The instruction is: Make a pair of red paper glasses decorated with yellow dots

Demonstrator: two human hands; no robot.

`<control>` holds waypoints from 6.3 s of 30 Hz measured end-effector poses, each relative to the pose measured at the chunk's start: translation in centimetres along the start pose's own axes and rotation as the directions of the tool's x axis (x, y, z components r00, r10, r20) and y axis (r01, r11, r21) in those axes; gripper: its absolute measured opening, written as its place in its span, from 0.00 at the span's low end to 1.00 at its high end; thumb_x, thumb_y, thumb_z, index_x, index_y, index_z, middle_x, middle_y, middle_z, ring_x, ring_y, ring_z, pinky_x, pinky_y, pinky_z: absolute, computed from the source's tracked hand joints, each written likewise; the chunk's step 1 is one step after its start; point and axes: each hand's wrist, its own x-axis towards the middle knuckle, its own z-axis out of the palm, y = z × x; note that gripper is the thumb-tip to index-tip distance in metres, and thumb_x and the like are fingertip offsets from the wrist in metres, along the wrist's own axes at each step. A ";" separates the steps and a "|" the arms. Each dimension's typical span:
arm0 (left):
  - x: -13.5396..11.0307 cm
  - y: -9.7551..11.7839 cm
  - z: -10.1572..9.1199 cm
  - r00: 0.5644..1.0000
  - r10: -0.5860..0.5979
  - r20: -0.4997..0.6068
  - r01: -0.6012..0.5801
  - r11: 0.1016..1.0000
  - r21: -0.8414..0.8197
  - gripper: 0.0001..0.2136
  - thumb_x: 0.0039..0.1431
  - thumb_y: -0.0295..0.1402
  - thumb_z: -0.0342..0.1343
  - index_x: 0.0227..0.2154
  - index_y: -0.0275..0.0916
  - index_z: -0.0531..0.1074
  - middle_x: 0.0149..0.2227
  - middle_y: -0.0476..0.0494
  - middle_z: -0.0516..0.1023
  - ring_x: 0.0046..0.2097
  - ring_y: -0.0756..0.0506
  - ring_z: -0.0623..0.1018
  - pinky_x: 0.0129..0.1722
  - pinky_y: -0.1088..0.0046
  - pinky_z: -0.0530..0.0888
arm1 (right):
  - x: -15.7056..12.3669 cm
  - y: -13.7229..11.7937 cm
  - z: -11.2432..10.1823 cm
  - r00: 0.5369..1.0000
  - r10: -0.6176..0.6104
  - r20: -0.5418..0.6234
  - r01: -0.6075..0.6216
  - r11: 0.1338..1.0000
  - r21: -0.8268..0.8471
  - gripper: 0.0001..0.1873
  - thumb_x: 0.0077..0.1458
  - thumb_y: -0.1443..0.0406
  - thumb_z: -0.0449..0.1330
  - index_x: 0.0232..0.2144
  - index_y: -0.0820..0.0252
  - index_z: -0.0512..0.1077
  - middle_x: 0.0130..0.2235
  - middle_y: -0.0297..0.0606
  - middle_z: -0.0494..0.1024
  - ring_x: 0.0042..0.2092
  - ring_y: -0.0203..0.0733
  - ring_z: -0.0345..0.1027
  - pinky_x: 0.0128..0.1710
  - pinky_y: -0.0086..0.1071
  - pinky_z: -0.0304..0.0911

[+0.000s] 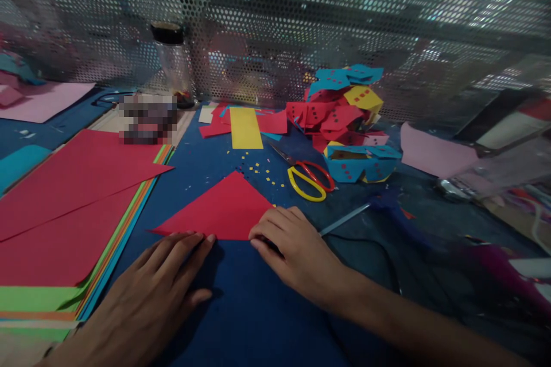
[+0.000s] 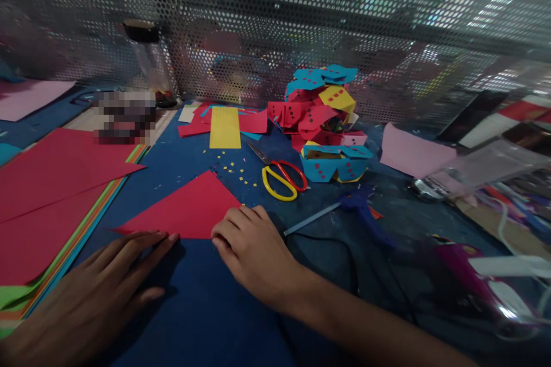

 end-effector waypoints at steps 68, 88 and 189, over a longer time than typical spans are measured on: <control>-5.1 -2.9 0.5 0.972 -0.234 0.026 0.233 0.972 0.037 0.24 0.71 0.47 0.43 0.61 0.38 0.66 0.54 0.32 0.77 0.51 0.33 0.78 0.49 0.51 0.74 | 0.1 0.1 0.0 1.000 -0.005 0.005 0.005 1.000 0.026 0.05 0.66 0.70 0.57 0.39 0.58 0.73 0.40 0.36 0.77 0.43 0.42 0.68 0.43 0.38 0.51; 2.2 -4.3 -0.2 0.983 0.162 0.085 -0.153 0.983 -0.100 0.13 0.71 0.24 0.45 0.47 0.40 0.75 0.43 0.44 0.82 0.42 0.43 0.80 0.42 0.62 0.75 | 0.0 -0.1 -0.2 0.984 -0.177 0.025 0.177 0.941 -0.289 0.08 0.69 0.68 0.53 0.39 0.61 0.72 0.38 0.39 0.77 0.40 0.45 0.66 0.42 0.39 0.54; 2.1 -10.7 -1.0 0.925 -0.131 0.356 0.247 0.920 -0.303 0.11 0.64 0.38 0.51 0.28 0.47 0.75 0.29 0.50 0.80 0.31 0.44 0.79 0.29 0.69 0.72 | 0.7 1.0 -1.4 0.966 0.254 0.041 -0.244 0.956 -0.162 0.12 0.60 0.59 0.67 0.28 0.58 0.72 0.31 0.31 0.76 0.34 0.40 0.67 0.37 0.36 0.53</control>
